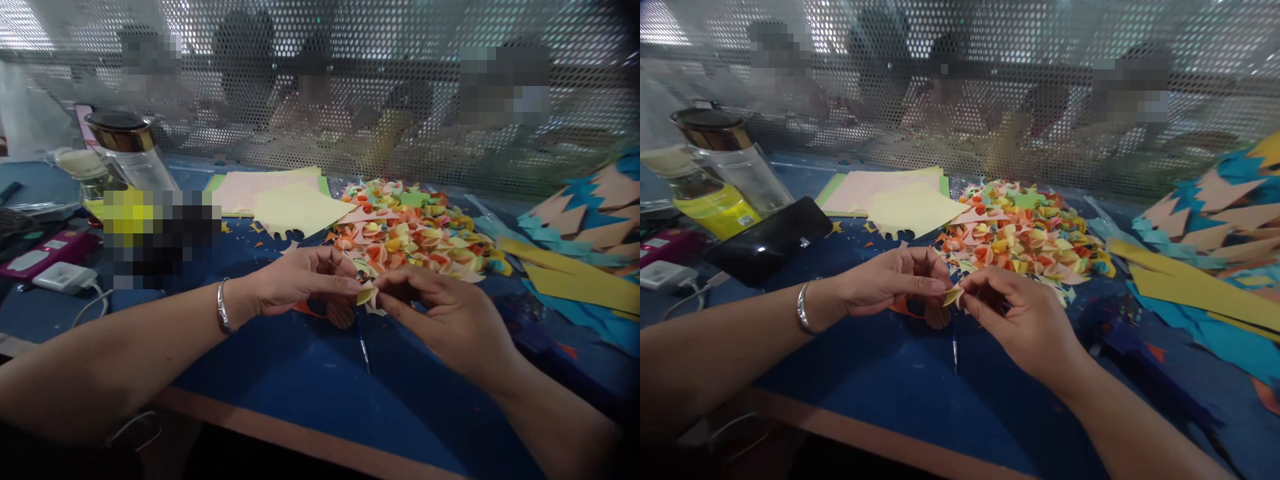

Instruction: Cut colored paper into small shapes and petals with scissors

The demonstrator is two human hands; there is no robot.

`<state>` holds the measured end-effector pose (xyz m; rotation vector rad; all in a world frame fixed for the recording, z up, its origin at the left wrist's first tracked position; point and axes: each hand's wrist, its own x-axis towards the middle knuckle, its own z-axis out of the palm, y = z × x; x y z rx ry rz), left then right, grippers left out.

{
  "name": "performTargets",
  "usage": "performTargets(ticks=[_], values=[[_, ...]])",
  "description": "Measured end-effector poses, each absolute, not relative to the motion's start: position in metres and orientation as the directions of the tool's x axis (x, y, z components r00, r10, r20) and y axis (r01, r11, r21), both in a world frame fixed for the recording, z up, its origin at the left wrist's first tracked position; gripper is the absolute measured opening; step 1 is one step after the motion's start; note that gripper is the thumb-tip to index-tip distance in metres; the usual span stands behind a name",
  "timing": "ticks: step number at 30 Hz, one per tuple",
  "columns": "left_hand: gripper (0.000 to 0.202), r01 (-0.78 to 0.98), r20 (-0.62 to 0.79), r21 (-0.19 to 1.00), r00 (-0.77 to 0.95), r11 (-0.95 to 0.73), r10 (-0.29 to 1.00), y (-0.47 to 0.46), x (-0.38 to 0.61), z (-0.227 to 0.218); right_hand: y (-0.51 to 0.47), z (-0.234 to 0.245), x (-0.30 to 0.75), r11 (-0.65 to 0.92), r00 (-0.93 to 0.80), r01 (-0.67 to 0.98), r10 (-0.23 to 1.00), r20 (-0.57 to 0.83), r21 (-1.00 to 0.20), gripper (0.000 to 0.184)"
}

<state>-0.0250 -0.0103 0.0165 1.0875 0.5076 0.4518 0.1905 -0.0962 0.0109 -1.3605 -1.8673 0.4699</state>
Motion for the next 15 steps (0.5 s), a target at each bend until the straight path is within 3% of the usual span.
performTargets(ticks=[8,15], values=[[0.036,-0.148,-0.235,0.87,0.714,0.47,0.659,-0.021,-0.022,0.022,-0.096,0.014,0.189,0.413,-0.151,0.679,0.888,0.434,-0.607,0.01],[0.04,-0.144,-0.144,0.935,0.681,0.325,0.718,-0.025,-0.02,0.02,-0.095,0.012,0.191,0.399,-0.146,0.692,0.893,0.425,-0.601,0.009]])
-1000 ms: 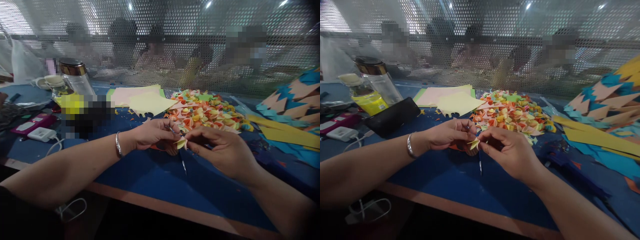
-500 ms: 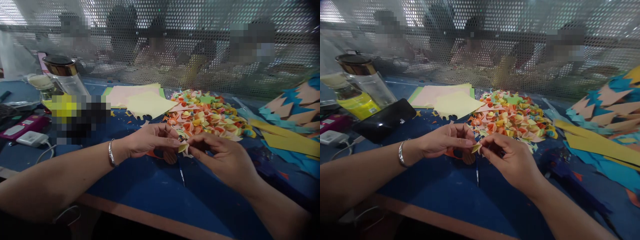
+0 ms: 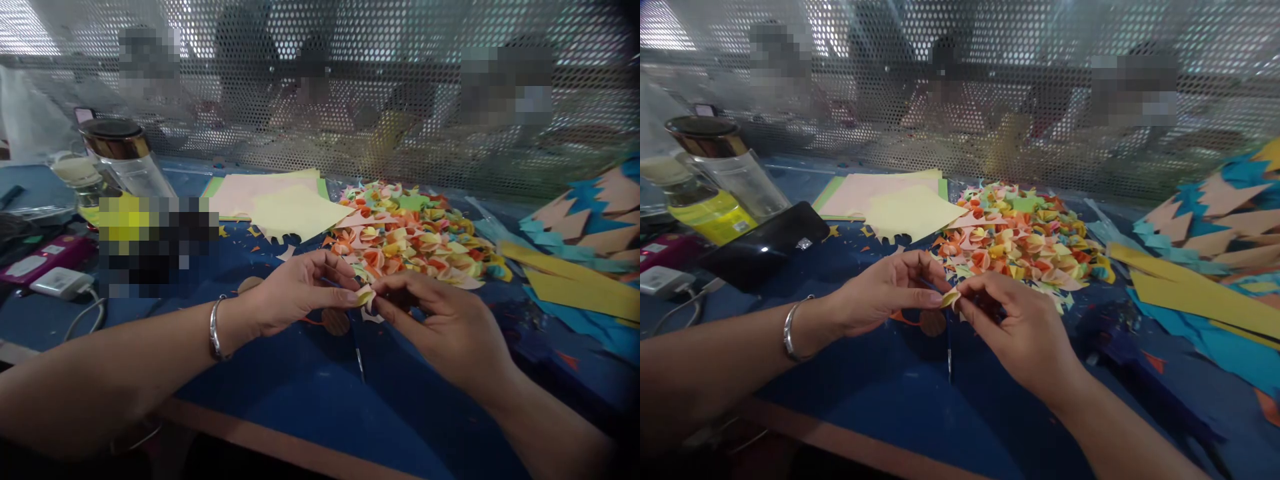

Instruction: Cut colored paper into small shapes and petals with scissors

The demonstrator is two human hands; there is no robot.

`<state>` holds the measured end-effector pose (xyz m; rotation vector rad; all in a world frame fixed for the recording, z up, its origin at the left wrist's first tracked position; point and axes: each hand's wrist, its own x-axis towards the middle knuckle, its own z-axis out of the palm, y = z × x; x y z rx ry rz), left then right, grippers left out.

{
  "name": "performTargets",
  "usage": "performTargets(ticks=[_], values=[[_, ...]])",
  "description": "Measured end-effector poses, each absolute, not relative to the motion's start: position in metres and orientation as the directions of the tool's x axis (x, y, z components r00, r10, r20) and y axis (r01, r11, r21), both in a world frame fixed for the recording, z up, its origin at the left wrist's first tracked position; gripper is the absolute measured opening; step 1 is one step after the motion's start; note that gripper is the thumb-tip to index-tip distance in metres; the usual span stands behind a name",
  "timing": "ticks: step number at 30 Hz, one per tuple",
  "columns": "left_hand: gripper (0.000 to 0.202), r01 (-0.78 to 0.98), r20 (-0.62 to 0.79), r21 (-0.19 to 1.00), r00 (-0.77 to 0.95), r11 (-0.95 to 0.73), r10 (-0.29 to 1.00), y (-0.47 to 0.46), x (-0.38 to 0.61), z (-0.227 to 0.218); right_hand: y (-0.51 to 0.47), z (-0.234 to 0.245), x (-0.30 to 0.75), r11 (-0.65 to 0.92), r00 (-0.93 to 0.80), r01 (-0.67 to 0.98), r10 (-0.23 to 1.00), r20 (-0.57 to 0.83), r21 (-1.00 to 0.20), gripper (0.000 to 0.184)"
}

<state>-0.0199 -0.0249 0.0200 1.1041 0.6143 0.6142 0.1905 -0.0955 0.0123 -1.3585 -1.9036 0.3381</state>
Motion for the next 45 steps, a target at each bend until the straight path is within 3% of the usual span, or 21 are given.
performTargets(ticks=[13,28,45], values=[[0.027,-0.088,-0.104,0.967,0.72,0.24,0.686,-0.019,-0.025,0.023,-0.096,0.013,0.19,0.431,-0.199,0.709,0.881,0.429,-0.558,0.007],[0.028,-0.019,-0.066,0.991,0.788,0.131,0.611,-0.005,-0.031,0.016,-0.096,0.013,0.189,0.468,-0.275,0.687,0.875,0.398,-0.555,0.011],[0.027,0.007,-0.111,0.984,0.811,0.18,0.574,-0.002,-0.031,0.015,-0.095,0.019,0.184,0.505,-0.313,0.672,0.857,0.41,-0.542,0.015]])
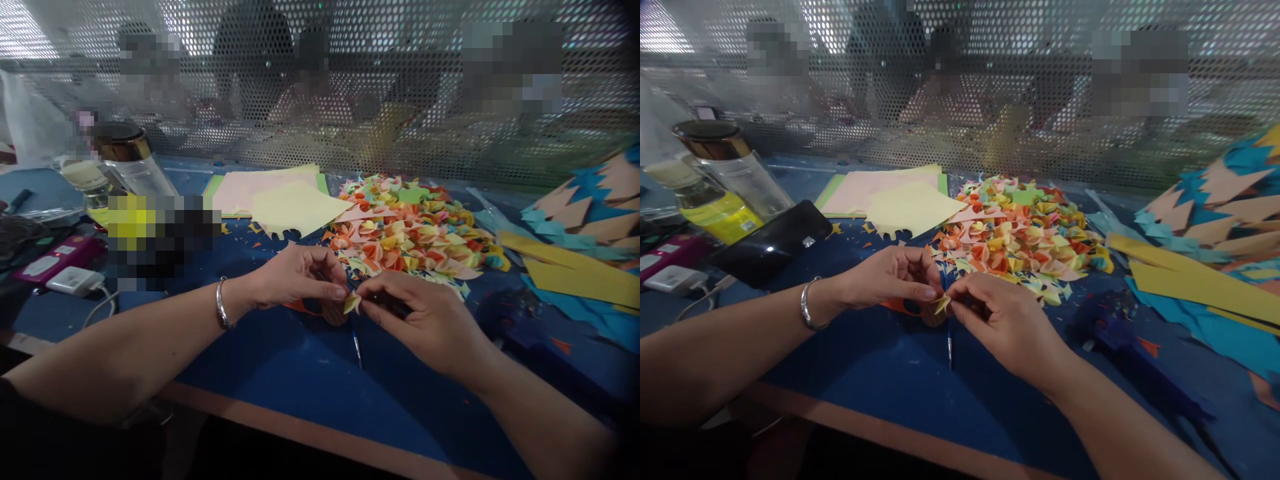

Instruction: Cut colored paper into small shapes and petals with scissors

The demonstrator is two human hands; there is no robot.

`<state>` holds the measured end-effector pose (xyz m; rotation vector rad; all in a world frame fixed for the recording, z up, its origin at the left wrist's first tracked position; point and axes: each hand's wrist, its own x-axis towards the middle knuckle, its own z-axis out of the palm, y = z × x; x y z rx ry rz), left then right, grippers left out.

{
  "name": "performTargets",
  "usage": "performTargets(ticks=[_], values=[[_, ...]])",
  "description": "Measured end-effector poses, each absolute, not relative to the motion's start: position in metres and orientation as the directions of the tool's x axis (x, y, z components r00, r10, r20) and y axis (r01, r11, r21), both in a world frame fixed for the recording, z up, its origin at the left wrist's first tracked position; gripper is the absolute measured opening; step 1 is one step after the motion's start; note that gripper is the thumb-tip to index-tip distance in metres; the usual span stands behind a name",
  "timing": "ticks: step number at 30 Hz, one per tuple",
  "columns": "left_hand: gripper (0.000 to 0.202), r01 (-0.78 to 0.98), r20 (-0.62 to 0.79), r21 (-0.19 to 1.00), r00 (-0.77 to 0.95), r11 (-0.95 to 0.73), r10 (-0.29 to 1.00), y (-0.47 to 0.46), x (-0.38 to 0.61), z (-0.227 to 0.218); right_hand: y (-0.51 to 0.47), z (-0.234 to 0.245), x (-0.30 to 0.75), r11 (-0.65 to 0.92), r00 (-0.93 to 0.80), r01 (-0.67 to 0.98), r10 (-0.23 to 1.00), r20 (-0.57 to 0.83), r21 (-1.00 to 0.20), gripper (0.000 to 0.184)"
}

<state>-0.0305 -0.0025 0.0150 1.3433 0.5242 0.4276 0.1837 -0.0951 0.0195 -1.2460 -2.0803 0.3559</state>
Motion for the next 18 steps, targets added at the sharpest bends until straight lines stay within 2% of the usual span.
performTargets(ticks=[8,18], values=[[0.028,0.026,-0.138,0.977,0.831,0.212,0.538,-0.0041,-0.0299,0.0174,-0.0954,0.0187,0.1845,0.505,-0.334,0.677,0.859,0.388,-0.535,0.015],[0.034,0.018,-0.17,0.965,0.803,0.262,0.572,-0.0042,-0.0271,0.0153,-0.0949,0.0175,0.1845,0.511,-0.323,0.677,0.853,0.409,-0.53,0.014]])
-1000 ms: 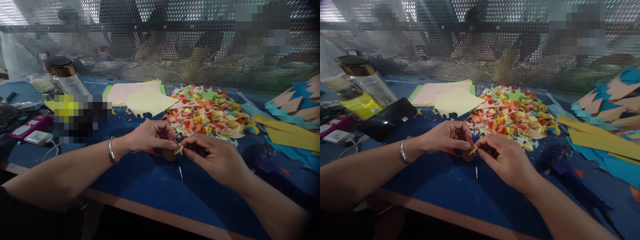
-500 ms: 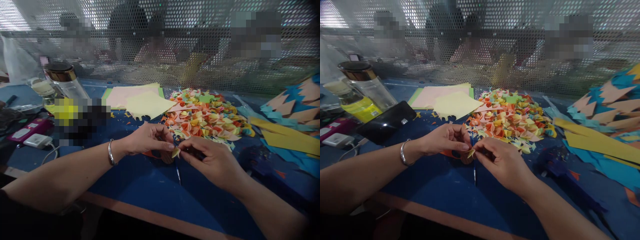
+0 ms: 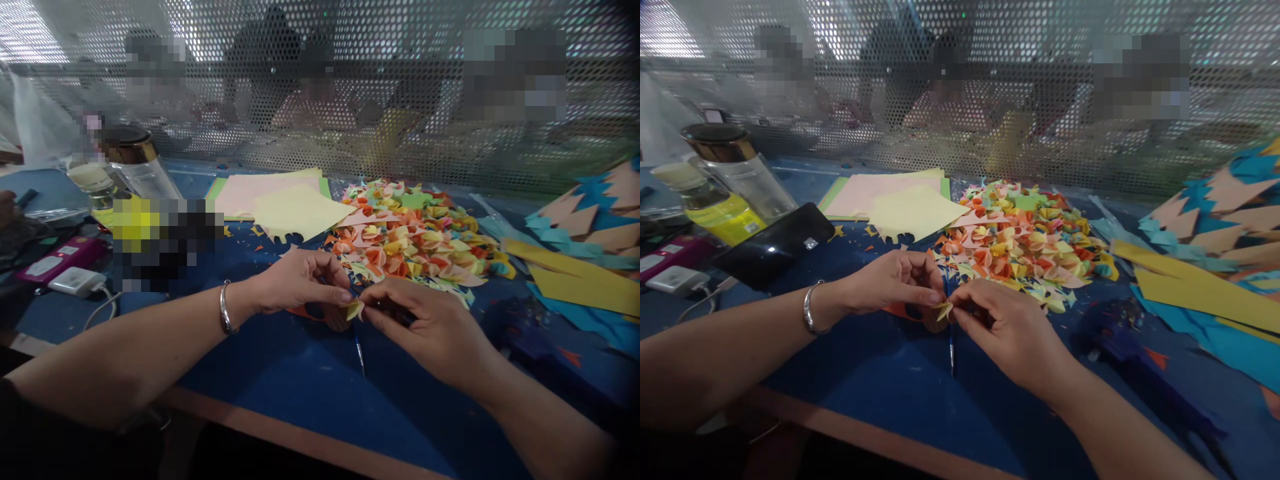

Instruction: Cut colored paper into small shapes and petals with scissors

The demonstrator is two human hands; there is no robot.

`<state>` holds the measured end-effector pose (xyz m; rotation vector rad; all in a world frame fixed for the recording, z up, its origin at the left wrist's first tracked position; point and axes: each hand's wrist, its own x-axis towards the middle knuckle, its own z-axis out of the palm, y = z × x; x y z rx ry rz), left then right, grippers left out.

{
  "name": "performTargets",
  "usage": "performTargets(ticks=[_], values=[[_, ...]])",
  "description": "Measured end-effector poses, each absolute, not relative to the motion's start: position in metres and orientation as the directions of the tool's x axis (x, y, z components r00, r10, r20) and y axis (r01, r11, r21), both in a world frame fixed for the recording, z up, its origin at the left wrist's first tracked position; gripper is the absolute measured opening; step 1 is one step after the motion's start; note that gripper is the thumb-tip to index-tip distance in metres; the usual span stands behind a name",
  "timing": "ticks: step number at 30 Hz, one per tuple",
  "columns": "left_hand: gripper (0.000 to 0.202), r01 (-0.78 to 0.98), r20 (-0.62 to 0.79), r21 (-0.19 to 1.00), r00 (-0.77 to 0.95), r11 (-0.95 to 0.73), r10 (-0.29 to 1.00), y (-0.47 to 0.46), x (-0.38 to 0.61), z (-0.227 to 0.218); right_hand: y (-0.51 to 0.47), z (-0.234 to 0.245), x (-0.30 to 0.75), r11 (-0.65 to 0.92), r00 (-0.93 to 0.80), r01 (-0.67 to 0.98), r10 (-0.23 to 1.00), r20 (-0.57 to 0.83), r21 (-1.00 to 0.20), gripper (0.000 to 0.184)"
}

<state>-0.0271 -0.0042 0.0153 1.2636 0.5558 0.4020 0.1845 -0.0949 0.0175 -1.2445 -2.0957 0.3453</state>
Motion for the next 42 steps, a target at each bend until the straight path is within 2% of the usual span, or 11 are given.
performTargets(ticks=[6,12,15,19,21,26,29,38,42], values=[[0.038,0.037,-0.188,0.962,0.81,0.271,0.555,-0.004,-0.028,0.018,-0.096,0.018,0.186,0.492,-0.315,0.677,0.866,0.389,-0.548,0.015],[0.028,0.026,-0.15,0.97,0.843,0.24,0.517,-0.002,-0.031,0.016,-0.097,0.018,0.186,0.461,-0.29,0.687,0.883,0.371,-0.561,0.014],[0.026,-0.024,-0.103,0.975,0.831,0.221,0.546,-0.005,-0.029,0.018,-0.097,0.017,0.187,0.455,-0.248,0.686,0.88,0.406,-0.568,0.011],[0.026,-0.123,0.024,0.987,0.759,0.107,0.651,-0.015,-0.025,0.02,-0.099,0.017,0.19,0.423,-0.167,0.703,0.879,0.446,-0.572,0.008],[0.029,-0.135,0.07,0.99,0.748,0.049,0.66,-0.02,-0.023,0.021,-0.099,0.018,0.191,0.405,-0.128,0.711,0.879,0.46,-0.575,0.008],[0.041,-0.081,0.227,0.967,0.698,-0.241,0.679,-0.028,-0.024,0.02,-0.098,0.02,0.189,0.386,-0.092,0.705,0.882,0.462,-0.595,0.01],[0.041,-0.034,0.257,0.944,0.698,-0.328,0.668,-0.029,-0.025,0.02,-0.098,0.019,0.188,0.382,-0.096,0.696,0.888,0.449,-0.607,0.01],[0.035,-0.029,0.202,0.967,0.698,-0.254,0.687,-0.031,-0.023,0.023,-0.098,0.019,0.187,0.377,-0.111,0.675,0.902,0.418,-0.634,0.01],[0.034,-0.056,0.201,0.972,0.703,-0.228,0.683,-0.03,-0.023,0.022,-0.099,0.017,0.188,0.394,-0.13,0.694,0.892,0.433,-0.603,0.011]])
